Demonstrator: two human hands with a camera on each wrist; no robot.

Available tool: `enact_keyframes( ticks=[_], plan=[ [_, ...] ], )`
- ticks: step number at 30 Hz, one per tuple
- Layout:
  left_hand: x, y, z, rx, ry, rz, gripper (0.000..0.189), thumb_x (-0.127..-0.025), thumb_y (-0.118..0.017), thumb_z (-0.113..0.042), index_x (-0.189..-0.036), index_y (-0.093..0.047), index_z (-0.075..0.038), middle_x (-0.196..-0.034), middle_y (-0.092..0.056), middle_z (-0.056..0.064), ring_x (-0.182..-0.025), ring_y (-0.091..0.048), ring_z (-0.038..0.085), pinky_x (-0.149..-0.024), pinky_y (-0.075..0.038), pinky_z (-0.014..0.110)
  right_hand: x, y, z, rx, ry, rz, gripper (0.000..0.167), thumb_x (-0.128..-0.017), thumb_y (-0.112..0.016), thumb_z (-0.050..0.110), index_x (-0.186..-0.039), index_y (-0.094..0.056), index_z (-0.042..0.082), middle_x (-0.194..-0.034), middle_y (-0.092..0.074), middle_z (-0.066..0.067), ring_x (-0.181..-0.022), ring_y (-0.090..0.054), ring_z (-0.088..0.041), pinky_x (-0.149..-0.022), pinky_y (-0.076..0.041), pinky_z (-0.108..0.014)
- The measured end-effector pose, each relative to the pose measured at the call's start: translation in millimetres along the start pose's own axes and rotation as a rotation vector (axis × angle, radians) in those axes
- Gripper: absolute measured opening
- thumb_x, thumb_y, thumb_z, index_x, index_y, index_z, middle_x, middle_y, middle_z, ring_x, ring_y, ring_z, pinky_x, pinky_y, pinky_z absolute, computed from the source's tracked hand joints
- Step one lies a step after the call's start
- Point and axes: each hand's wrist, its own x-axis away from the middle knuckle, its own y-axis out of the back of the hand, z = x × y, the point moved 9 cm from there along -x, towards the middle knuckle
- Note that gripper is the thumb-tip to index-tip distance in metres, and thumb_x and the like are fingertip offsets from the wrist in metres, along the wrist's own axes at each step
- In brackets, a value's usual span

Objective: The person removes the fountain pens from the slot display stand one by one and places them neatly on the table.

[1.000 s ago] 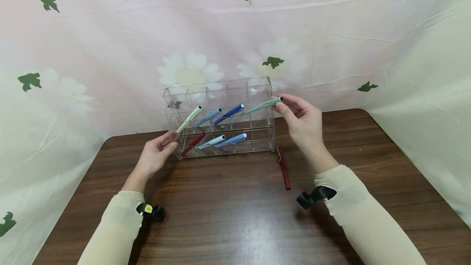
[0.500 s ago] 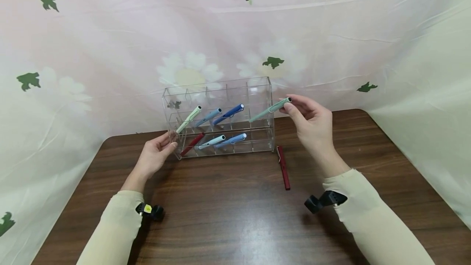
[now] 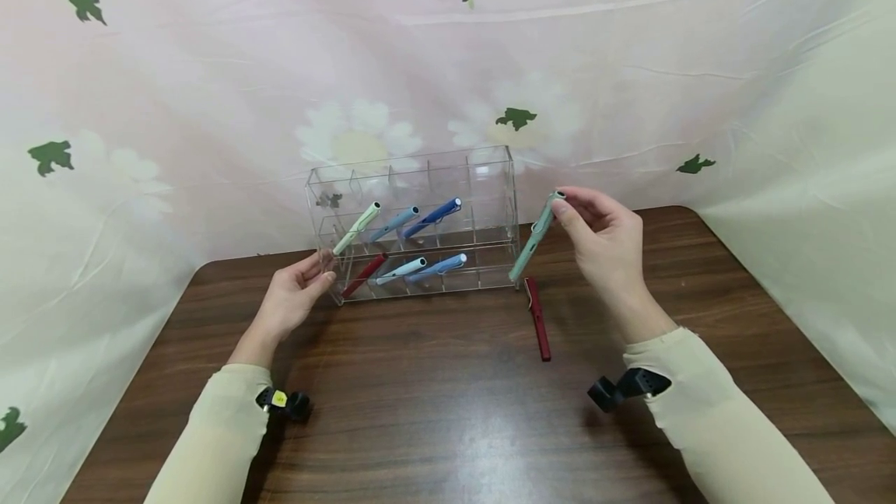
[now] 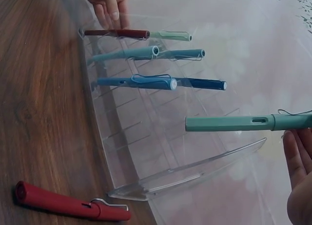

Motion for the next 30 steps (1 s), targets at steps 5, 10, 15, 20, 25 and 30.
enact_keyframes(
  ticks=[5, 10, 15, 20, 25, 30],
  plan=[
    [0.2, 0.7, 1.0, -0.005, -0.002, -0.003, 0.059, -0.111, -0.063, -0.013, -0.165, -0.041, -0.001, -0.161, -0.053, 0.023, -0.147, -0.057, 0.037, -0.113, -0.051, 0.040, 0.9, 3, -7, 0.029, -0.018, -0.009, 0.017, -0.099, -0.076, 0.001, -0.115, -0.080, -0.004, -0.092, -0.082, 0.009, -0.078, -0.073, -0.003, -0.078, -0.062, -0.011],
    [-0.3, 0.8, 1.6, -0.008, -0.008, -0.005, 0.059, -0.111, -0.063, -0.013, -0.164, -0.041, -0.001, -0.161, -0.053, 0.023, -0.146, -0.057, 0.037, -0.113, -0.051, 0.040, 2.4, 6, -17, -0.011, -0.068, -0.005, 0.015, -0.099, -0.077, 0.002, -0.112, -0.080, -0.005, -0.090, -0.081, 0.008, -0.076, -0.073, -0.003, -0.076, -0.064, -0.012],
    [-0.4, 0.2, 1.8, 0.001, -0.004, 0.000, 0.058, -0.111, -0.062, -0.012, -0.164, -0.042, 0.000, -0.161, -0.053, 0.024, -0.146, -0.058, 0.037, -0.113, -0.051, 0.040, 6.0, 10, -29, -0.013, -0.162, 0.017, 0.019, -0.099, -0.079, 0.010, -0.114, -0.080, 0.000, -0.092, -0.081, 0.007, -0.077, -0.074, -0.003, -0.074, -0.066, -0.014],
    [0.1, -0.1, 2.5, 0.010, -0.005, 0.003, 0.058, -0.111, -0.062, -0.011, -0.164, -0.042, 0.000, -0.160, -0.054, 0.024, -0.146, -0.058, 0.038, -0.113, -0.051, 0.039, 9.1, 12, -39, 0.030, -0.205, 0.041, 0.022, -0.100, -0.078, 0.013, -0.118, -0.079, -0.001, -0.091, -0.080, 0.010, -0.076, -0.073, -0.002, -0.073, -0.065, -0.014],
    [-0.2, 0.8, 2.6, 0.013, -0.009, -0.002, 0.058, -0.111, -0.062, -0.010, -0.164, -0.042, 0.000, -0.160, -0.054, 0.024, -0.146, -0.058, 0.037, -0.113, -0.051, 0.039, 12.0, 14, -49, 0.127, -0.246, 0.059, 0.023, -0.101, -0.078, 0.016, -0.119, -0.079, 0.001, -0.090, -0.079, 0.014, -0.075, -0.073, -0.002, -0.074, -0.064, -0.013],
    [0.3, 0.7, 2.5, 0.014, 0.003, -0.003, 0.058, -0.110, -0.062, -0.010, -0.164, -0.042, 0.000, -0.160, -0.054, 0.024, -0.146, -0.058, 0.037, -0.113, -0.052, 0.039, 17.3, 14, -57, 0.256, -0.282, 0.102, 0.030, -0.103, -0.076, 0.022, -0.123, -0.077, 0.000, -0.090, -0.077, 0.019, -0.073, -0.072, -0.001, -0.072, -0.064, -0.014]
  ],
)
